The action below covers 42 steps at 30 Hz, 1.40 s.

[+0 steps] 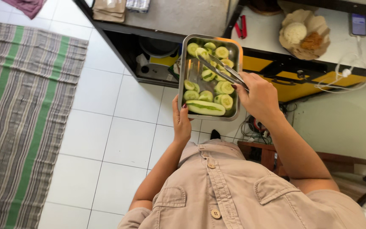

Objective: The person organizes trays of fried chicken and sliced cucumbers within a food display case, using metal tongs to move and arrange the items.

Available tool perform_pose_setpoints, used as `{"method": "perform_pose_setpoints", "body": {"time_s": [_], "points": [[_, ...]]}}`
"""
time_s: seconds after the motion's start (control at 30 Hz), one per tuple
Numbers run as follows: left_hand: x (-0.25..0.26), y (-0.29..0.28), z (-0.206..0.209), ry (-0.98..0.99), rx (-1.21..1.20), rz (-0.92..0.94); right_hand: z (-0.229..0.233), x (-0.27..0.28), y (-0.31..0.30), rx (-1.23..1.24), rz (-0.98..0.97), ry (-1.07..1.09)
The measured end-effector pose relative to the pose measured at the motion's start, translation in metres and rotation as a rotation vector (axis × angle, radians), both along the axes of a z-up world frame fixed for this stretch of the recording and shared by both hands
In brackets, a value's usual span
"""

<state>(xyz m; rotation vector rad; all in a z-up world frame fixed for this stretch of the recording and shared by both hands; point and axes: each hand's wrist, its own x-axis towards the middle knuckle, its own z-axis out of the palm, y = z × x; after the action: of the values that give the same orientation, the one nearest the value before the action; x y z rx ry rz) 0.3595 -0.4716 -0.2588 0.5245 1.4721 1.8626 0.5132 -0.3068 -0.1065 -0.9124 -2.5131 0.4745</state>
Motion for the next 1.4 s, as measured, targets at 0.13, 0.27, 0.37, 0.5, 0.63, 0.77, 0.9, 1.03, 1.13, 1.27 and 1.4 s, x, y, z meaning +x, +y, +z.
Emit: {"method": "perform_pose_setpoints", "body": {"time_s": [0.13, 0.27, 0.37, 0.5, 0.63, 0.77, 0.9, 1.03, 1.13, 1.27, 1.4], "points": [[-0.001, 0.009, -0.010, -0.069, -0.050, -0.033, -0.002, 0.025, 0.012, -0.377, -0.121, 0.119], [0.001, 0.021, -0.019, -0.113, -0.005, -0.096, -0.007, 0.064, 0.029, -0.492, -0.276, 0.241], [0.005, 0.032, -0.026, -0.134, -0.003, -0.130, -0.014, 0.103, 0.044, -0.521, -0.490, 0.310], [0.011, 0.051, -0.031, -0.253, 0.061, -0.184, -0.043, 0.161, 0.084, -0.387, -0.704, 0.283], [0.018, 0.066, -0.037, -0.302, 0.045, -0.199, -0.104, 0.205, 0.152, -0.332, -0.868, 0.070], [0.026, 0.078, -0.047, -0.294, 0.020, -0.200, -0.173, 0.229, 0.226, -0.504, -0.863, 0.022], [0.035, 0.090, -0.051, -0.328, 0.026, -0.177, -0.206, 0.232, 0.272, -0.909, -0.841, 0.179], [0.042, 0.096, -0.048, -0.332, 0.005, -0.155, -0.205, 0.222, 0.291, -1.084, -0.862, 0.223], [0.043, 0.099, -0.046, -0.330, 0.027, -0.143, -0.192, 0.220, 0.295, -1.133, -0.848, 0.195], [0.042, 0.099, -0.043, -0.352, 0.028, -0.126, -0.178, 0.224, 0.295, -1.179, -0.889, 0.147], [0.040, 0.098, -0.040, -0.325, 0.016, -0.116, -0.170, 0.238, 0.293, -1.208, -0.880, 0.163]]}}
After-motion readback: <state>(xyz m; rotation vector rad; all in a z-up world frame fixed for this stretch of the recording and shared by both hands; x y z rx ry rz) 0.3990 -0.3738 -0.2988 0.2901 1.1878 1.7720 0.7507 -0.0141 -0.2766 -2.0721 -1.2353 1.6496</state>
